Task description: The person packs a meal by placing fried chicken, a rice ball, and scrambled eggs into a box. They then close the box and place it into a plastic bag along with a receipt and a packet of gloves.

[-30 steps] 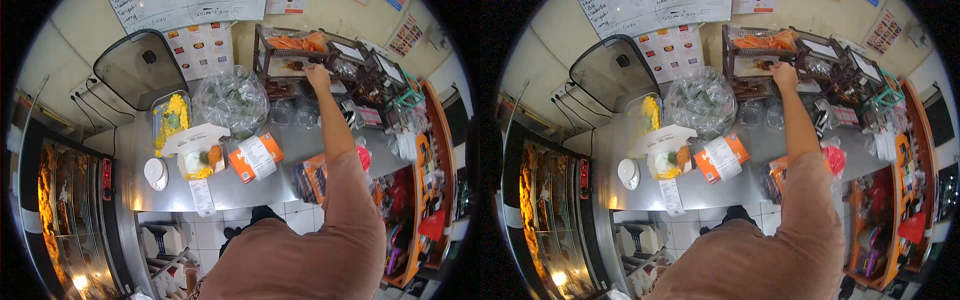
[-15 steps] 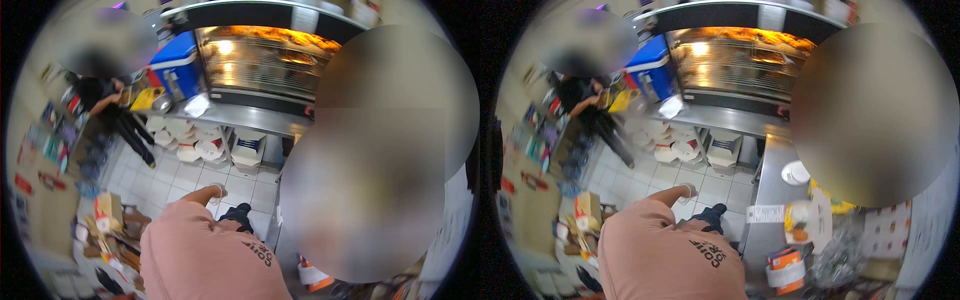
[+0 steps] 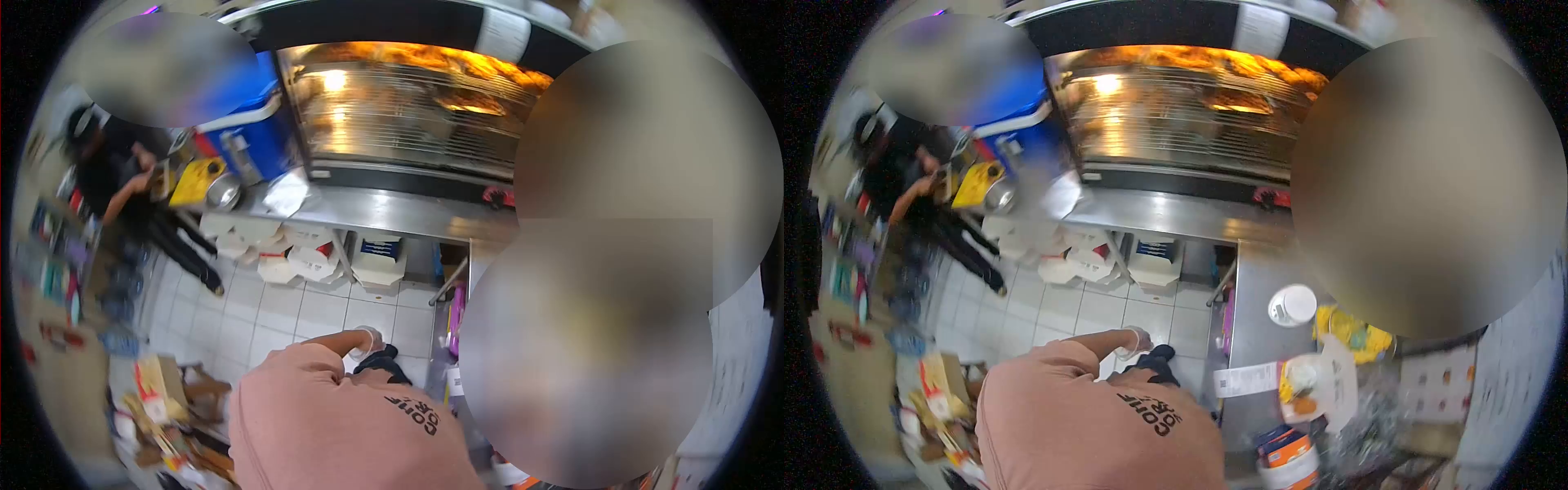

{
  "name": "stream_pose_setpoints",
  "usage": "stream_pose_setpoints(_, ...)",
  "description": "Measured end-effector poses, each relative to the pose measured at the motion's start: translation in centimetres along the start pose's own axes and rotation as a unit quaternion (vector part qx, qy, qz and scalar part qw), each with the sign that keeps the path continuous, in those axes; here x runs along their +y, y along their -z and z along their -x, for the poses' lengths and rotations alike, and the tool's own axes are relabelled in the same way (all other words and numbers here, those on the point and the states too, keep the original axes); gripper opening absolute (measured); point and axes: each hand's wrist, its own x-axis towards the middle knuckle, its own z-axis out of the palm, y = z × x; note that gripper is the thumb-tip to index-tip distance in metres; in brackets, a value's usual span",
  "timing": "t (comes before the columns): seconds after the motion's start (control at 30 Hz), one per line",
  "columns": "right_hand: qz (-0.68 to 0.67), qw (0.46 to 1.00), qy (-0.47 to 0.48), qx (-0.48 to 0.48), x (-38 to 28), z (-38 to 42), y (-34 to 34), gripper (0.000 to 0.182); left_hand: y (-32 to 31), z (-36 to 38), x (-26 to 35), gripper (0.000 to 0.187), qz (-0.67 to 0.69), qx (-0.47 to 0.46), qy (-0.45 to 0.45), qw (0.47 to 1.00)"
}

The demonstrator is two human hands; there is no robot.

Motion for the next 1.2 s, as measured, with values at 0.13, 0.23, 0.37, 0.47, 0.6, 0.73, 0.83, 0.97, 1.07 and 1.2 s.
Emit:
stream_pose_setpoints(0.13,-0.382,0.873,-0.223,-0.203,-16.4,0.9,-0.4,0.029,2.2,-3.8,-10.2,0.035,-0.244,0.026,-0.246,0.938)
stream_pose_setpoints(0.23,-0.281,0.92,-0.128,-0.24,-11.4,1.8,-6.3,0.028,6.4,-6.0,-13.6,0.036,0.476,-0.071,0.068,0.874)
stream_pose_setpoints(0.37,-0.122,0.954,-0.097,-0.255,-14.6,0.8,-12.0,0.037,14.6,-7.4,-8.7,0.036,0.294,0.026,-0.027,0.955)
stream_pose_setpoints(0.47,0.002,0.991,-0.023,-0.13,-16.6,-0.1,-11.4,0.046,22.1,-8.2,-0.4,0.037,0.035,0.103,-0.167,0.98)
stream_pose_setpoints(0.6,-0.013,0.996,0.081,-0.035,-14.2,-1.3,-13.4,0.042,27.6,-8.7,16.5,0.034,-0.022,0.222,-0.37,0.902)
stream_pose_setpoints(0.73,-0.035,0.99,0.083,-0.104,-10.6,-1.2,-16.0,0.041,27.6,-9.4,32.5,0.046,-0.039,0.234,-0.468,0.851)
stream_pose_setpoints(0.83,-0.079,0.974,0.017,-0.211,-9.6,0.4,-17.5,0.042,24.6,-11.4,40.7,0.055,-0.083,0.314,-0.505,0.8)
stream_pose_setpoints(0.97,-0.094,0.929,-0.122,-0.335,-10.8,2.9,-18.4,0.044,23.2,-12.5,45.7,0.053,-0.276,0.169,-0.463,0.825)
stream_pose_setpoints(1.07,-0.024,0.938,-0.115,-0.326,-12.1,7.5,-19.6,0.051,21.8,-14.4,43.6,0.054,-0.328,0.082,-0.471,0.815)
stream_pose_setpoints(1.2,0.003,0.977,-0.099,-0.191,-15.1,12.7,-21.6,0.078,20.4,-14.7,36.9,0.059,-0.245,0.124,-0.569,0.775)
